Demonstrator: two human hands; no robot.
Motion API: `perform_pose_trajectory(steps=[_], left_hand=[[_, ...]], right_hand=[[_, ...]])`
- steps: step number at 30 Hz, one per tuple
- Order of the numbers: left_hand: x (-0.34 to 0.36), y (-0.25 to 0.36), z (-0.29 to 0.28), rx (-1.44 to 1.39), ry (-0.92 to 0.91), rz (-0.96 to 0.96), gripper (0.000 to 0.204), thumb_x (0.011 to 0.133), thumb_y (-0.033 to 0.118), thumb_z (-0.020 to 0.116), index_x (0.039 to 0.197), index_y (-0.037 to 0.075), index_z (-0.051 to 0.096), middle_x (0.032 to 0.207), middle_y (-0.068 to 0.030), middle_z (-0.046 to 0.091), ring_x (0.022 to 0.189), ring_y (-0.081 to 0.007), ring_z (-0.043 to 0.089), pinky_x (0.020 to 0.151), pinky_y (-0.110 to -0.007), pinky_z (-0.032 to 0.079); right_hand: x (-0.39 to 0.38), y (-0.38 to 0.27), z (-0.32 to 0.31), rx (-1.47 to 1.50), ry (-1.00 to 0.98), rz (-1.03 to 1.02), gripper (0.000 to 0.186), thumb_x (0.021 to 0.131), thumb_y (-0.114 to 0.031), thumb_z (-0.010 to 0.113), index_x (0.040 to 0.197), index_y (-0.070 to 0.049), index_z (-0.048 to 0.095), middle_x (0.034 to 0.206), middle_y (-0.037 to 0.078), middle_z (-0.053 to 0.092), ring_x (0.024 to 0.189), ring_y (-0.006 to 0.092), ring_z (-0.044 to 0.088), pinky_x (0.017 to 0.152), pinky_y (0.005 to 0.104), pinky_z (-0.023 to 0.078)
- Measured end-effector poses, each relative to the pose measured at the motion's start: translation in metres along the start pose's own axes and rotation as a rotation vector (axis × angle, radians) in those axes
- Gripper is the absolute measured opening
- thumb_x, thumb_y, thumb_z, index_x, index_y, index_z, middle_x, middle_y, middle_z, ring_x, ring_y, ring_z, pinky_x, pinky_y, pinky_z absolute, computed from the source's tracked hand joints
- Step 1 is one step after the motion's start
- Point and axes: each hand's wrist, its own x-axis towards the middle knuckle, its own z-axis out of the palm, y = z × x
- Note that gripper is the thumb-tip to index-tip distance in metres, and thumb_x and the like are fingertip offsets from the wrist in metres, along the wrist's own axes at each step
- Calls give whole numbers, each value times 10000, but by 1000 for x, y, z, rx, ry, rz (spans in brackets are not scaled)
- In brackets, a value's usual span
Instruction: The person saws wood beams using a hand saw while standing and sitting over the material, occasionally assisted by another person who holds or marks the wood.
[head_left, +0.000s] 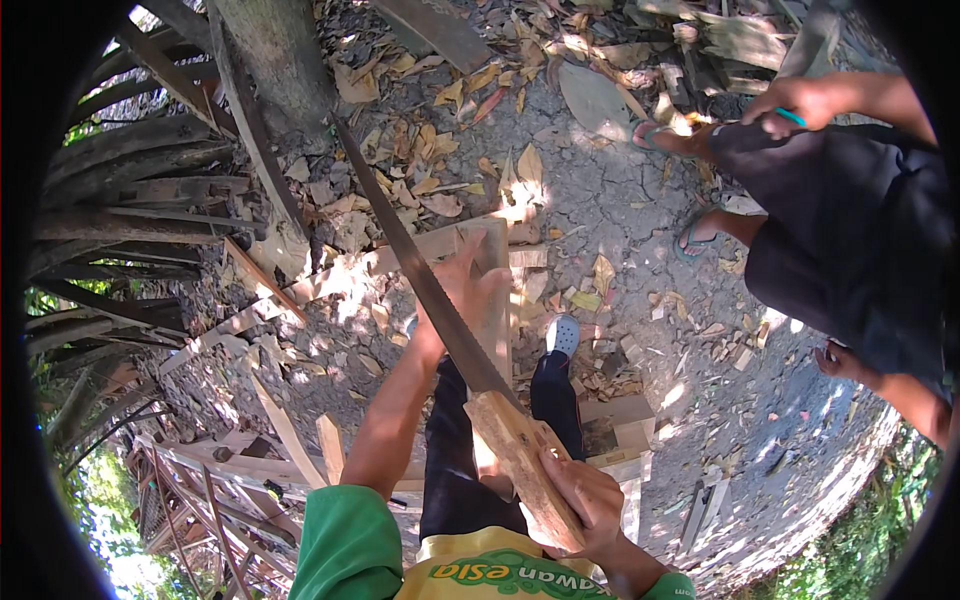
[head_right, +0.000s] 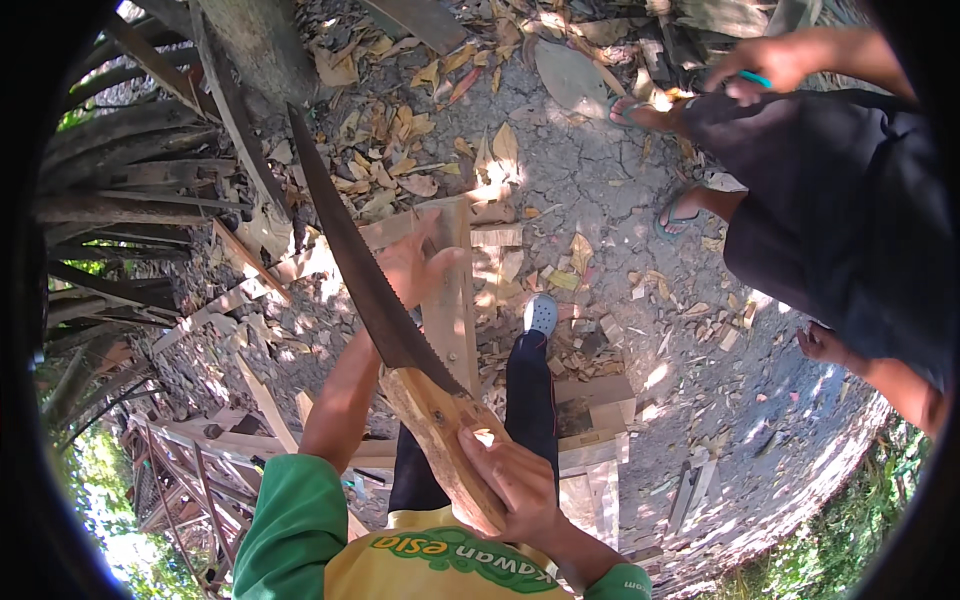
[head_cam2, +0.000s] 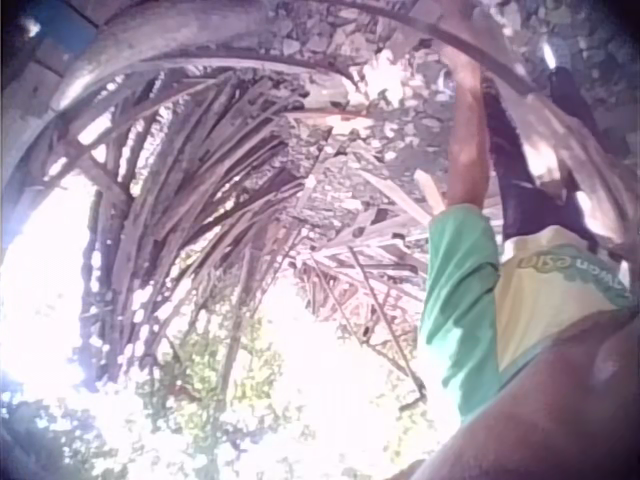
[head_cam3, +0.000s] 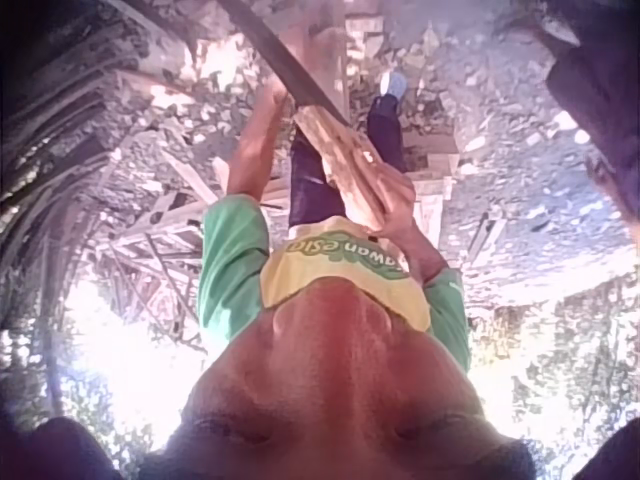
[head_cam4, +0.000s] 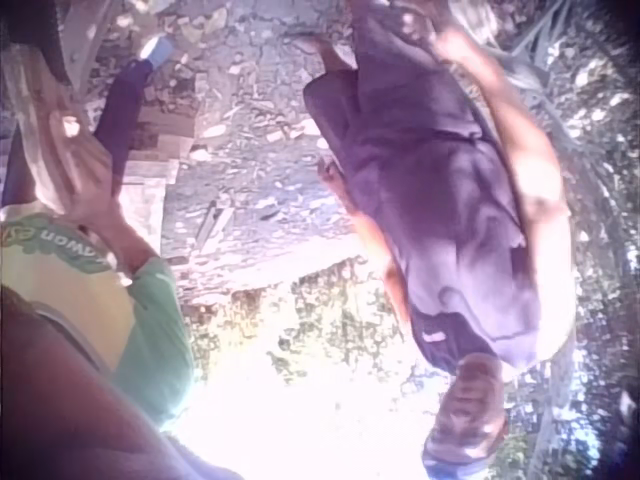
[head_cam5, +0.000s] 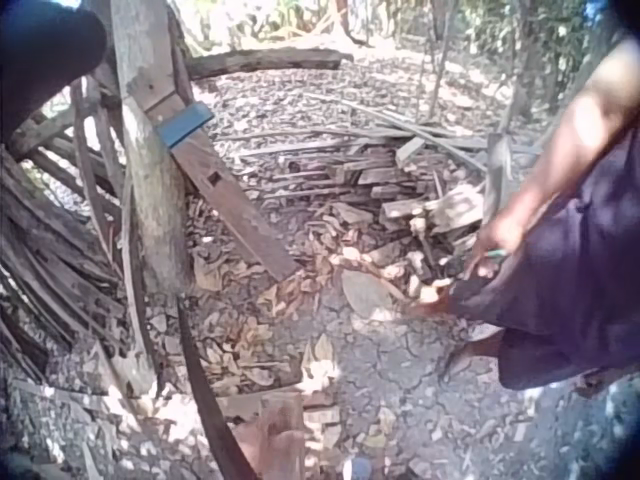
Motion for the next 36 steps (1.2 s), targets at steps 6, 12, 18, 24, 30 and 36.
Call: perform_pose_trajectory(steps=[6, 12, 18, 24, 30, 36], left_hand=[[8, -45, 5, -176, 90, 54, 861, 880, 635, 679, 1535, 133, 433, 1306, -253, 647, 1191, -404, 645, 1001, -471, 511], [11, -101, 26, -42, 249, 47, 880, 851, 666, 687, 1497, 104, 487, 1291, -231, 666, 1193, -369, 658, 960, -451, 542], [4, -100, 34, -309, 260, -1, 555, 909, 511, 700, 1264, 86, 663, 891, -202, 716, 843, -352, 711, 743, -435, 538], [28, -92, 13, -411, 457, 274, 276, 938, 202, 610, 1154, 54, 696, 900, -200, 692, 842, -404, 671, 733, -459, 519], [42, -93, -4, -377, 268, 285, 304, 951, 117, 491, 1215, 135, 640, 1031, -228, 689, 974, -430, 661, 832, -502, 509], [66, -107, -6, -393, 145, 322, 253, 936, 107, 471, 1161, 141, 583, 965, -207, 659, 932, -406, 648, 826, -484, 486]], right_hand=[[-1, 2, 5, 27, 14, -16, 781, 727, -241, 861, 1342, 147, 576, 913, 179, 698, 708, 270, 666, 696, 380, 549], [-1, 1, 17, 13, 34, -28, 762, 730, -233, 851, 1333, 148, 583, 862, 163, 685, 689, 259, 665, 674, 371, 541], [1, -2, 27, -55, 28, -44, 652, 758, -184, 834, 1256, 177, 616, 768, 159, 664, 604, 252, 641, 593, 364, 519], [1, -8, 45, -60, -11, -22, 690, 813, -317, 808, 1238, 193, 617, 779, 179, 678, 632, 269, 673, 656, 385, 562], [3, -19, 60, -108, -64, 7, 719, 852, -389, 758, 1246, 195, 611, 843, 214, 699, 684, 306, 698, 689, 404, 576], [-6, -18, 76, -73, -53, -16, 695, 841, -342, 777, 1266, 181, 606, 891, 230, 716, 709, 319, 713, 682, 408, 577]])
